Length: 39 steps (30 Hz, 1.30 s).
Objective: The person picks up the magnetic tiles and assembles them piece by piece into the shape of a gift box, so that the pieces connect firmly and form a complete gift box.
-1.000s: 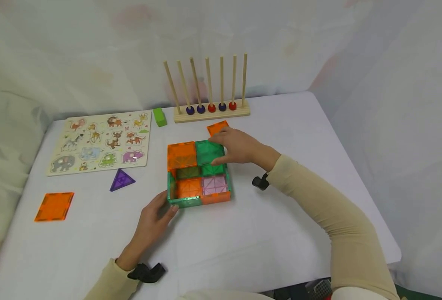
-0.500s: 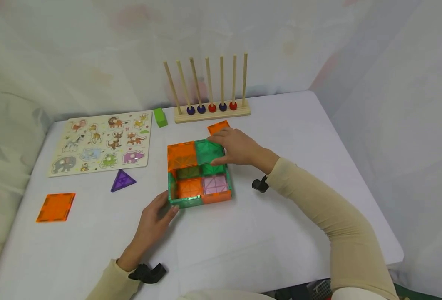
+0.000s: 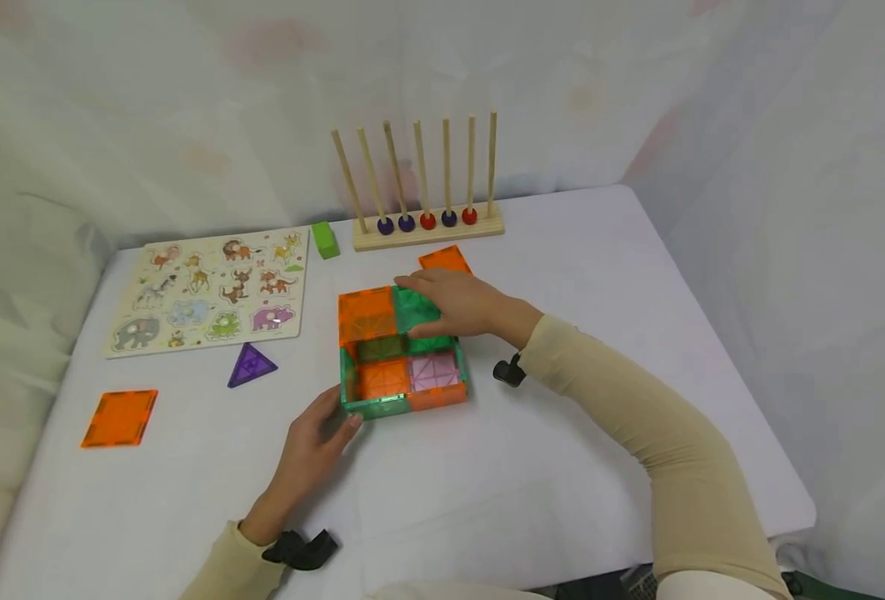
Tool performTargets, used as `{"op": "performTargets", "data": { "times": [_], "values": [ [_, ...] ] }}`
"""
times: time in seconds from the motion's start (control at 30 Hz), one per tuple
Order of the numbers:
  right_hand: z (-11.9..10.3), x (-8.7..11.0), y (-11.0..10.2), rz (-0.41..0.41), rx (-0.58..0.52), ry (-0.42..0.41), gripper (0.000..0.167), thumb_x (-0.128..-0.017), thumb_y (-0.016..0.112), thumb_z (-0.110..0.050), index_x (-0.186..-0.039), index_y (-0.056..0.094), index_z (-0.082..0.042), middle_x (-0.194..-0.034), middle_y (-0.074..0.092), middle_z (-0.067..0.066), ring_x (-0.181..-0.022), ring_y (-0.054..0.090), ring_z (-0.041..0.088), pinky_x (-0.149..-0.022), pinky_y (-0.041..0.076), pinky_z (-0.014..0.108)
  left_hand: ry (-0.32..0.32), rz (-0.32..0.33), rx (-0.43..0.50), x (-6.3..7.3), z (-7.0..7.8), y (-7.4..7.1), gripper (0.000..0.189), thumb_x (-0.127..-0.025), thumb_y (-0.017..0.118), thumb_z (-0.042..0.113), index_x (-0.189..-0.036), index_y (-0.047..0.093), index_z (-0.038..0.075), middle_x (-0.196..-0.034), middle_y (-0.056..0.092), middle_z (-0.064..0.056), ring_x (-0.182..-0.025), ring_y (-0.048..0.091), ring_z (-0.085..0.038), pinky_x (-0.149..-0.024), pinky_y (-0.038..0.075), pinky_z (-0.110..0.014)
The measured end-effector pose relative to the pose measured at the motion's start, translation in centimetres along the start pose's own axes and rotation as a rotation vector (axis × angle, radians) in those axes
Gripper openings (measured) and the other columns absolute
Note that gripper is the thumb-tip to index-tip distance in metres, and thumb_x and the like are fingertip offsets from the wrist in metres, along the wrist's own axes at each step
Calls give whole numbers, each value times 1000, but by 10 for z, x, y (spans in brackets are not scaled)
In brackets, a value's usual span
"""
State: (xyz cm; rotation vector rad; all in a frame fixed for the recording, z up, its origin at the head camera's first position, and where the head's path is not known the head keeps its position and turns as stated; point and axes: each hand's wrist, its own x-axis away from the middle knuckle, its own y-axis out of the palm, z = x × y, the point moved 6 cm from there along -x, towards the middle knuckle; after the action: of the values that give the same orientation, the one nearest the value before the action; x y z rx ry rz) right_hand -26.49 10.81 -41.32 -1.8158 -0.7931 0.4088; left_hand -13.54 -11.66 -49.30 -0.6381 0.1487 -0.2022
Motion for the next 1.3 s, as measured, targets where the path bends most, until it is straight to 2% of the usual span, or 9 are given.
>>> {"op": "performTargets", "data": {
  "times": [0.37,0.63,0.87,0.93,1.0,1.07,1.17,1.23,1.3],
  "values": [
    [-2,-4,0,35,59,-1,85,-86,61,-59,-152,28,-19,-147,43,10,-133,42,28,-112,35,47,-17,-13,6,-1,0,0,58,-93,63,30,-142,46,4,-141,51,-14,-134,45,-33,-110,35,-52],
    [-1,-6,-1,39,-9,-26,84,-81,71,-51,-150,33,-22,-146,45,10,-133,43,29,-110,38,48,-6,10,-11,0,-1,-1,57,-92,66,27,-140,48,2,-139,53,-15,-131,48,-34,-108,37,-53],
    [-1,-5,-2,8,-36,-41,88,-80,69,-56,-151,30,-23,-146,45,9,-133,43,28,-110,37,47,-26,1,-4,2,-2,-1,58,-92,64,30,-140,48,3,-140,52,-14,-133,47,-33,-109,37,-52],
    [0,-7,-4,-3,-80,-45,89,-80,68,-56,-152,27,-22,-148,43,8,-134,42,28,-111,36,47,-24,8,-2,2,-2,-3,57,-92,64,30,-140,48,4,-140,52,-14,-133,47,-32,-109,37,-52],
    [5,-8,-10,21,-136,-41,85,-84,66,-52,-153,27,-20,-147,45,10,-133,44,28,-111,37,47,-18,12,7,2,-2,-4,57,-92,65,29,-140,48,4,-140,52,-13,-133,47,-32,-110,36,-52],
    [16,-9,-19,83,-188,-19,75,-89,63,-45,-151,32,-15,-145,47,12,-133,45,29,-111,36,48,-16,8,14,2,-2,-5,56,-92,64,30,-141,48,6,-141,52,-12,-133,47,-31,-109,37,-52],
    [40,-10,-32,178,-185,37,55,-95,59,-32,-142,45,-8,-140,52,15,-131,46,31,-112,35,49,-24,-7,16,2,-3,-8,57,-93,63,32,-142,47,8,-143,50,-10,-132,48,-31,-107,39,-51],
    [58,-12,-33,184,-153,84,45,-96,59,-24,-136,52,-4,-139,52,16,-132,45,33,-113,32,49,-39,-10,15,4,-4,-15,58,-93,63,32,-142,46,7,-145,48,-10,-128,51,-31,-105,43,-50],
    [73,-15,-26,132,-116,129,42,-96,59,-20,-134,54,-3,-141,50,17,-134,42,35,-115,30,50,-51,2,17,7,-8,-26,58,-93,63,30,-142,45,5,-146,46,-12,-125,54,-31,-102,46,-48]
  ]
}}
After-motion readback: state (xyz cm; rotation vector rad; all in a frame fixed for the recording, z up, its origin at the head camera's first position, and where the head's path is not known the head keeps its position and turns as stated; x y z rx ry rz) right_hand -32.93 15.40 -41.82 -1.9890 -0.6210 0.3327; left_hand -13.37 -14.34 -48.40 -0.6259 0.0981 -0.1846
